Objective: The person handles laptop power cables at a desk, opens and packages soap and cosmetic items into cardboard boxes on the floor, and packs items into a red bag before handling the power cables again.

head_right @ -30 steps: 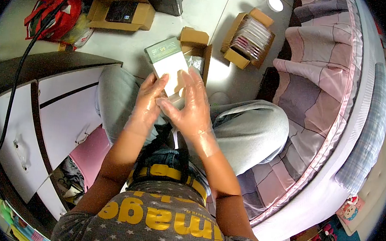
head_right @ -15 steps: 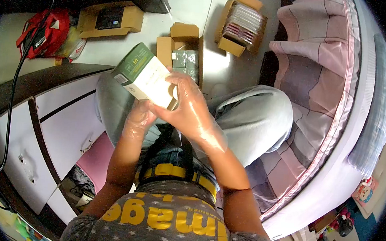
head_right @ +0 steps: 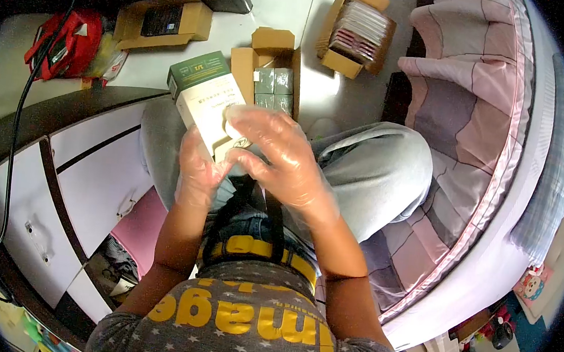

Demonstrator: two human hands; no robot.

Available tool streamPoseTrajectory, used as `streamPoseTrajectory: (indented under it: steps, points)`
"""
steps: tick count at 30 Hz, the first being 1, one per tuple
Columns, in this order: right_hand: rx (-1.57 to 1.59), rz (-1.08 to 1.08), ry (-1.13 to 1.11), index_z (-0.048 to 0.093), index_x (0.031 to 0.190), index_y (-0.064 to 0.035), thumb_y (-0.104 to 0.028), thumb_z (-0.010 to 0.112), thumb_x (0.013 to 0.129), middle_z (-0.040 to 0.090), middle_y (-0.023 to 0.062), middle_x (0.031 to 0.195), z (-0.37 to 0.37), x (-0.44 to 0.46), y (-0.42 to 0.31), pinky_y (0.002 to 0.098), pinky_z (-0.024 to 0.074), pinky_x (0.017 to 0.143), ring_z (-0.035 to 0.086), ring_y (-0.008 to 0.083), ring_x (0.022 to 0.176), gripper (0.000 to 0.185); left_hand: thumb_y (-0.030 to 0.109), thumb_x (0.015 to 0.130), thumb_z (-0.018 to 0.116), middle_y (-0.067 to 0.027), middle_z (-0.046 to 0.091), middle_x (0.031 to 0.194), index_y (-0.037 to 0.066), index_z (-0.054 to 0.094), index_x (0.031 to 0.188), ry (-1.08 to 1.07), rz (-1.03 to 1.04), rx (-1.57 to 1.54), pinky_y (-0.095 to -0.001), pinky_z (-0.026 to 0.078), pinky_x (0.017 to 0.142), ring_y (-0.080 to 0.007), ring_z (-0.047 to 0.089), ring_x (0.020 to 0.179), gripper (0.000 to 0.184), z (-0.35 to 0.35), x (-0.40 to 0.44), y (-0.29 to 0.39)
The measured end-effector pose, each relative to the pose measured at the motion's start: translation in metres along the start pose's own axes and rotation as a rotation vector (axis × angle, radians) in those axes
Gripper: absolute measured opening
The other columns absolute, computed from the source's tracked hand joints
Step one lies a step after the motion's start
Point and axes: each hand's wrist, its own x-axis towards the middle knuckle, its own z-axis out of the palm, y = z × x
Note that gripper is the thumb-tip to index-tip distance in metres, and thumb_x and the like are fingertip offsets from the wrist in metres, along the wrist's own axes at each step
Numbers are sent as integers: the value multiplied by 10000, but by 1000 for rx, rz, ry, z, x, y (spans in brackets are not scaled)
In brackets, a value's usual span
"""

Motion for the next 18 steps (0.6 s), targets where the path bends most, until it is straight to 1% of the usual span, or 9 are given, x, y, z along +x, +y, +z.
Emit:
streamPoseTrajectory:
  steps: [1, 2, 4, 5, 8, 10, 11, 13, 18]
  points:
    - [11, -9, -57, 617, 1074, -39, -124, 761, 669, 618, 127, 1098, -1, -1, 2, 385, 467, 869, 598, 310, 999, 438, 334, 784, 642, -157, 533, 1205, -4, 405, 1296, 30, 34, 0, -464, 494, 870, -307, 541, 1094, 658, -1, 0, -2]
    - [13, -8, -62, 617, 1074, -39, -124, 761, 669, 618, 127, 1098, -1, 0, 1, 385, 467, 869, 598, 310, 999, 438, 334, 784, 642, -157, 533, 1205, -4, 405, 1296, 35, 37, -2, -464, 494, 870, -307, 541, 1094, 658, -1, -1, -1]
    - [-4, -3, -34, 635, 1018, -39, -114, 748, 681, 654, 115, 1014, -3, 1, -3, 373, 481, 829, 623, 302, 944, 364, 321, 779, 677, -153, 511, 1233, -14, 381, 1304, -14, -18, -25, -415, 419, 975, -272, 513, 1143, 690, 1, -3, 3]
    - [-1, -2, -38, 635, 1018, -39, -114, 748, 681, 654, 115, 1014, -2, 1, -5, 373, 481, 829, 623, 302, 944, 364, 321, 779, 677, -153, 511, 1233, -14, 381, 1304, -10, -16, -26, -415, 419, 975, -272, 513, 1143, 690, 3, -4, 4]
    - [-28, 58, 80, 639, 989, -38, -97, 727, 707, 661, 121, 994, 1, 0, -8, 361, 490, 795, 628, 296, 928, 301, 318, 783, 669, -157, 511, 1232, -19, 380, 1305, -25, 11, 10, -416, 414, 980, -275, 512, 1144, 685, 4, -3, 4]
    - [56, 88, 111, 643, 964, -30, -81, 711, 722, 665, 120, 980, 0, -3, -6, 364, 491, 796, 629, 291, 922, 257, 314, 787, 663, -155, 509, 1233, -19, 381, 1306, -72, 37, 5, -416, 404, 990, -274, 510, 1145, 678, 4, -2, 3]
    - [55, 62, 82, 656, 924, -27, -70, 706, 725, 667, 115, 976, -1, -2, -1, 370, 491, 801, 631, 282, 925, 210, 314, 787, 663, -155, 509, 1233, -19, 381, 1306, -71, 37, 4, -416, 404, 990, -274, 510, 1145, 678, 3, -2, 2]
    - [47, 64, 78, 661, 907, -27, -63, 704, 723, 667, 111, 969, -2, -1, 0, 372, 490, 802, 631, 279, 923, 192, 332, 793, 642, -164, 516, 1226, -15, 398, 1295, -69, 40, 42, -438, 407, 985, -296, 509, 1143, 658, 2, -1, -1]
    - [6, 83, 57, 672, 868, -26, -41, 696, 715, 666, 101, 946, -4, -3, 1, 376, 485, 802, 630, 274, 914, 156, 334, 795, 653, -164, 505, 1242, -14, 378, 1314, -81, 42, 58, -443, 399, 993, -296, 498, 1157, 683, 4, -2, -3]
